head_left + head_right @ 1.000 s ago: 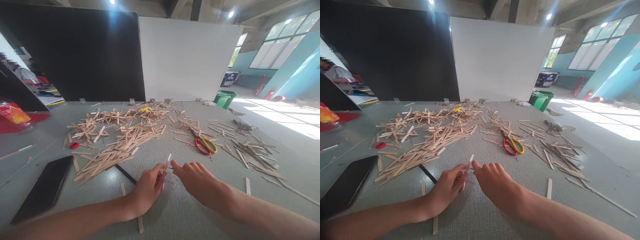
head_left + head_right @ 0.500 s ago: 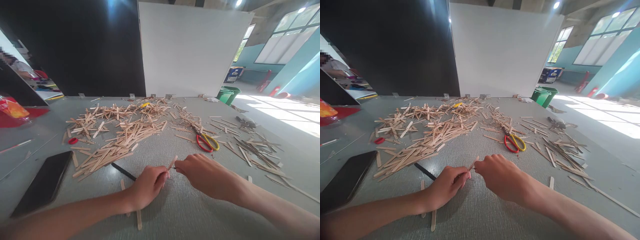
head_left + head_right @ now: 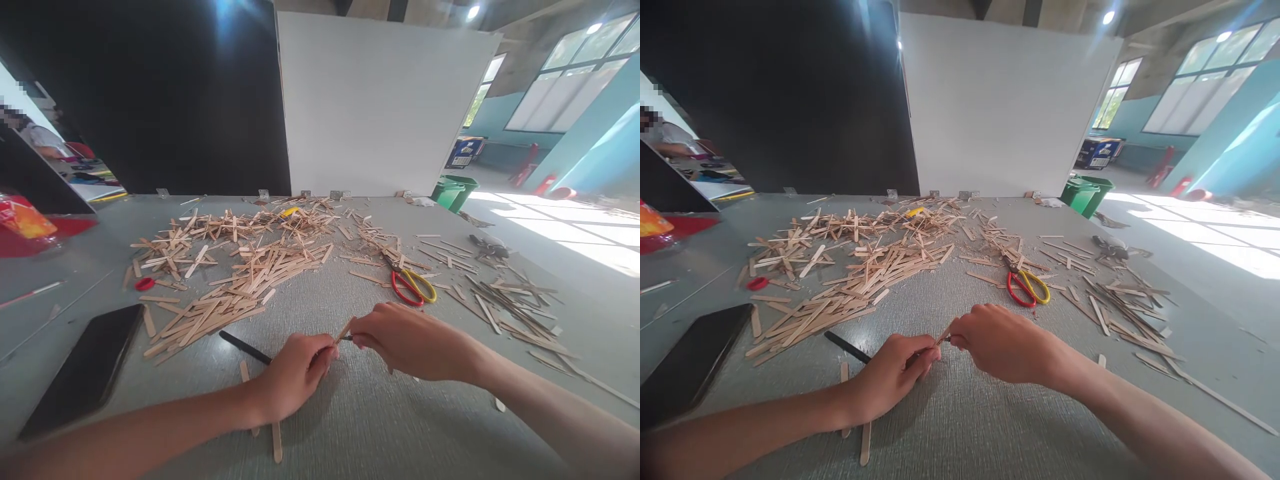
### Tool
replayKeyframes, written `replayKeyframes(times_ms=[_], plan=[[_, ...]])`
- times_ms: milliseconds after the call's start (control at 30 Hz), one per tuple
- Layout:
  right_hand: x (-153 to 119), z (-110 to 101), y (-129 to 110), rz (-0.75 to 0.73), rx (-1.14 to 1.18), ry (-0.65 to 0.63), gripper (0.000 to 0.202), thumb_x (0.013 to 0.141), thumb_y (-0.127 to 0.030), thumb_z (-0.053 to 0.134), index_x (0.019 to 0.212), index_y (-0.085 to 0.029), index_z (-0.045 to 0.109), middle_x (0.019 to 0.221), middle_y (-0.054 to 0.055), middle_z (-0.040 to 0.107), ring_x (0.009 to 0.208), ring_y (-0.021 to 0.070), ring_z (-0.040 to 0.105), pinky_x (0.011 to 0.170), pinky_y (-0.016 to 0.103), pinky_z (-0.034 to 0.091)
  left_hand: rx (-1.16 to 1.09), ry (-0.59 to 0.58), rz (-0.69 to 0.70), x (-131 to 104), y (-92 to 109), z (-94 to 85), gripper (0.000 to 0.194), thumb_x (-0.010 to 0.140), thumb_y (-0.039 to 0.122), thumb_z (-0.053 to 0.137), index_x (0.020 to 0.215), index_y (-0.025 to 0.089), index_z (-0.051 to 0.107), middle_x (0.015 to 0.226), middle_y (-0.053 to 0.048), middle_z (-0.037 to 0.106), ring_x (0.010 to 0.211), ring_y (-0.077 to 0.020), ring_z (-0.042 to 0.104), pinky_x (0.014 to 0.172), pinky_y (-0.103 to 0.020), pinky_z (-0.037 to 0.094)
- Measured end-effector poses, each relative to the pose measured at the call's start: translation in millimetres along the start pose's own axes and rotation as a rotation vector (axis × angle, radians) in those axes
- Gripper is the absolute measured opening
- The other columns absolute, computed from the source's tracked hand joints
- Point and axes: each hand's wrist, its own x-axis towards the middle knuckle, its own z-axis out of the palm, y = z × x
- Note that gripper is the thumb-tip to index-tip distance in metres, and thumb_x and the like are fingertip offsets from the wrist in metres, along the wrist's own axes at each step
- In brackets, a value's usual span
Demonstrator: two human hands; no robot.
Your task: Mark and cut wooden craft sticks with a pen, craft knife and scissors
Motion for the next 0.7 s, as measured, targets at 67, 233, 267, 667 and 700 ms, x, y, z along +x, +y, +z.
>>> replayKeyframes(times_ms=[67,233,267,667,700], plan=[[1,-2,2,-0.018,0.042,-0.011,0.026,0.102,-0.013,0.053,0.087,-0.022,0.071,0.074,0.001,0.067,0.073,0.0158,0.062,0.059,0.025,0.032,-0.008,0.009,0.003,0,2,-0.4,0.036,0.106,0.033,0.038,0.074,0.020,0.049,0.063,0.004,0.052,0.057,-0.0117,0.045,0.058,-0.024,0.032],[4,-1,6,-0.039,0.118,-0.035,0.028,0.101,-0.009,0.051,0.089,-0.023,0.071,0.081,0.000,0.071,0.084,0.0171,0.065,0.068,0.025,0.040,-0.032,0.028,0.000,-1,4,-0.9,0.036,0.106,0.034,0.039,0.074,0.019,0.049,0.062,0.004,0.050,0.056,-0.0112,0.042,0.056,-0.023,0.031],[5,-1,6,-0.035,0.133,-0.036,0.028,0.101,-0.009,0.050,0.090,-0.024,0.072,0.083,0.000,0.072,0.085,0.0171,0.065,0.069,0.025,0.040,-0.038,0.032,-0.001,-1,4,-1.0,0.036,0.106,0.034,0.039,0.074,0.019,0.050,0.063,0.004,0.050,0.056,-0.0111,0.042,0.056,-0.023,0.031],[20,2,12,0.016,0.518,-0.146,0.032,0.101,-0.016,0.044,0.086,-0.018,0.072,0.071,-0.002,0.058,0.063,0.0111,0.052,0.062,0.024,0.037,-0.188,0.072,-0.060,-3,3,-4.0,0.040,0.106,0.041,0.043,0.076,0.018,0.054,0.062,0.003,0.051,0.052,-0.0104,0.045,0.051,-0.020,0.034],[21,2,14,0.026,0.553,-0.162,0.031,0.102,-0.018,0.045,0.087,-0.018,0.072,0.069,-0.003,0.056,0.061,0.0107,0.050,0.060,0.023,0.037,-0.205,0.072,-0.068,-2,3,-4.2,0.040,0.106,0.041,0.043,0.076,0.018,0.054,0.062,0.003,0.051,0.052,-0.0101,0.045,0.050,-0.020,0.034]])
